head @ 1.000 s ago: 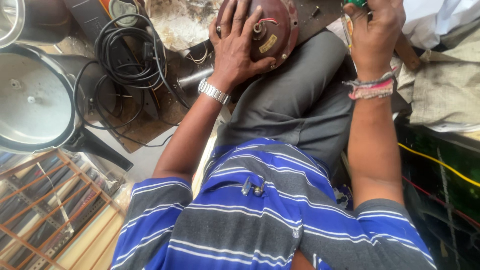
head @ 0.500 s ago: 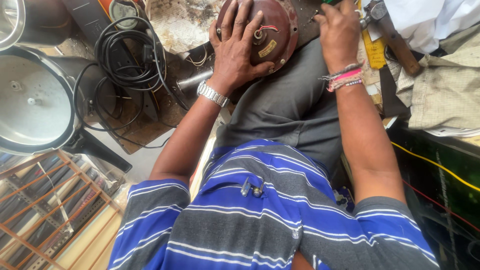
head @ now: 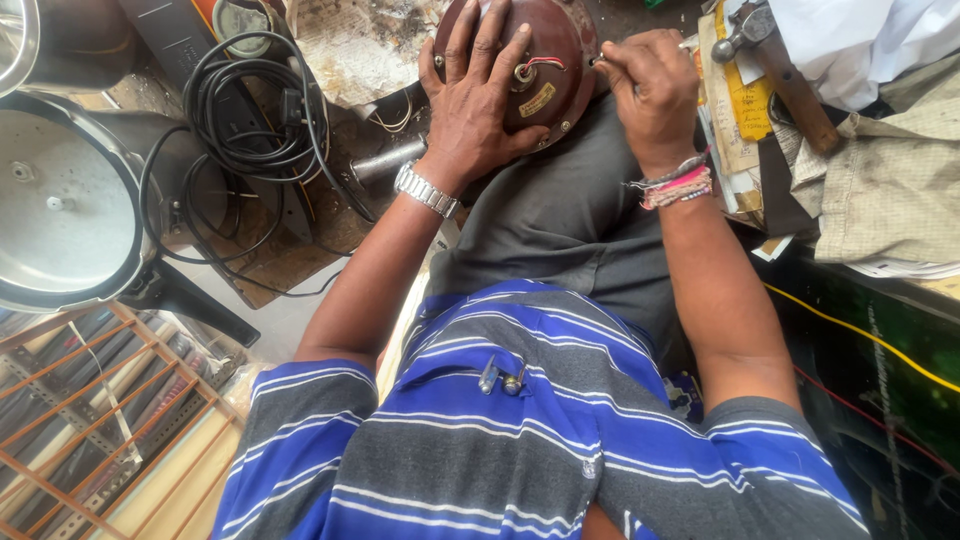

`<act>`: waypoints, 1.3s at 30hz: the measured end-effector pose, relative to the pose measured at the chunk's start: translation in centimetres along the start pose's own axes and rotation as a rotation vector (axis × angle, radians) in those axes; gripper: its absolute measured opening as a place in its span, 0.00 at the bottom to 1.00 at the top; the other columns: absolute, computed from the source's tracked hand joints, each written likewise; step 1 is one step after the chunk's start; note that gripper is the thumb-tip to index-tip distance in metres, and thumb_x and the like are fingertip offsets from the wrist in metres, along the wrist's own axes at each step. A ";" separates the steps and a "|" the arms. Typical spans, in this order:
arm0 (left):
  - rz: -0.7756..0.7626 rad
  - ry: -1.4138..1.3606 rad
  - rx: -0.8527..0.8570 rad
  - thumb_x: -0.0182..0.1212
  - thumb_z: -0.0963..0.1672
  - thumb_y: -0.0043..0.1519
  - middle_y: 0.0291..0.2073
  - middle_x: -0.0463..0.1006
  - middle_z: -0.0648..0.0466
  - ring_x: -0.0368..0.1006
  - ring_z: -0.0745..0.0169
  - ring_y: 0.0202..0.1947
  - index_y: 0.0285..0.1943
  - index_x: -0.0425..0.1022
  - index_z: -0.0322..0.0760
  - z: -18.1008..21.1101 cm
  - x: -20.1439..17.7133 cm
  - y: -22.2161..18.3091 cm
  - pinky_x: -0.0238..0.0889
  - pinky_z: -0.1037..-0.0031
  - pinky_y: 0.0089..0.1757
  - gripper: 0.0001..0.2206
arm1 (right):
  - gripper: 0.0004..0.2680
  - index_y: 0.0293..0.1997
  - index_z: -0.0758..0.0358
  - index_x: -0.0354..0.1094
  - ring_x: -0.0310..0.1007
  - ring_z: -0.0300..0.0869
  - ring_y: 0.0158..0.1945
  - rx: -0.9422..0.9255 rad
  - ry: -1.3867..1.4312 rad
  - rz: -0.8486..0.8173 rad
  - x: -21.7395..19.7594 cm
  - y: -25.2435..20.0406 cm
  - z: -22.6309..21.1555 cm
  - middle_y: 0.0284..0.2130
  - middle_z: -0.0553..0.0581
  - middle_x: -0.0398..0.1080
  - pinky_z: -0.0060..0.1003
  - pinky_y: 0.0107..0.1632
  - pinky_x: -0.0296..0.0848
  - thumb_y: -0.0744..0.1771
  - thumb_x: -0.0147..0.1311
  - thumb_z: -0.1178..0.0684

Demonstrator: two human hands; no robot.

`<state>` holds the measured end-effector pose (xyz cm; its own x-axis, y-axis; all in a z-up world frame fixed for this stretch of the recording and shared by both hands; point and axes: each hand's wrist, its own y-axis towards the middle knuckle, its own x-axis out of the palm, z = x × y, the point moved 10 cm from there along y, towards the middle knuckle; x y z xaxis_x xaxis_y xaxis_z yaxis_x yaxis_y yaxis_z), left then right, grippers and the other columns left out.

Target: The person disassembles a small electric motor, removes the rotor, and cleans the stator with a cloth. They then reassemble the motor housing and use a screwdriver to tighten the screws.

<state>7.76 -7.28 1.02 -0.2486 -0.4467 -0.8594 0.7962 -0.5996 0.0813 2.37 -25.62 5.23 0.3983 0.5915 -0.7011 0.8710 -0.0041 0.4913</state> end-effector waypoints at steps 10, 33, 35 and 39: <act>-0.002 0.009 -0.012 0.81 0.57 0.45 0.79 0.45 0.50 0.35 0.46 0.79 0.78 0.57 0.48 0.1 0.0 0.2 0.25 0.38 0.68 0.51 | 0.10 0.54 0.66 0.78 0.71 0.48 0.47 -0.044 -0.117 -0.105 0.4 -0.7 -0.9 0.44 0.56 0.74 0.41 0.50 0.73 0.67 0.63 0.67; 0.002 -0.013 -0.034 0.82 0.58 0.42 0.78 0.45 0.51 0.36 0.46 0.78 0.76 0.58 0.49 -0.7 0.1 0.7 0.28 0.38 0.67 0.52 | 0.08 0.48 0.67 0.77 0.74 0.49 0.42 0.037 -0.027 -0.111 1.8 0.5 -0.6 0.40 0.60 0.71 0.40 0.45 0.75 0.65 0.65 0.62; 0.001 -0.014 -0.034 0.82 0.58 0.42 0.78 0.45 0.51 0.36 0.46 0.78 0.76 0.58 0.49 -0.7 0.2 0.5 0.28 0.38 0.67 0.52 | 0.06 0.47 0.66 0.76 0.76 0.48 0.42 0.108 0.008 -0.103 1.7 0.2 0.3 0.40 0.58 0.73 0.40 0.45 0.75 0.67 0.67 0.61; 0.019 -0.011 -0.020 0.82 0.58 0.41 0.78 0.45 0.51 0.36 0.46 0.78 0.76 0.58 0.49 -0.5 0.0 0.7 0.27 0.38 0.67 0.52 | 0.06 0.42 0.65 0.76 0.76 0.49 0.42 0.108 -0.031 -0.115 1.8 0.5 0.9 0.38 0.57 0.74 0.42 0.45 0.75 0.67 0.71 0.57</act>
<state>8.63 -7.37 0.79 -0.2394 -0.4648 -0.8524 0.8117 -0.5775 0.0869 3.75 -25.23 3.74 0.3014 0.5678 -0.7660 0.9365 -0.0253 0.3497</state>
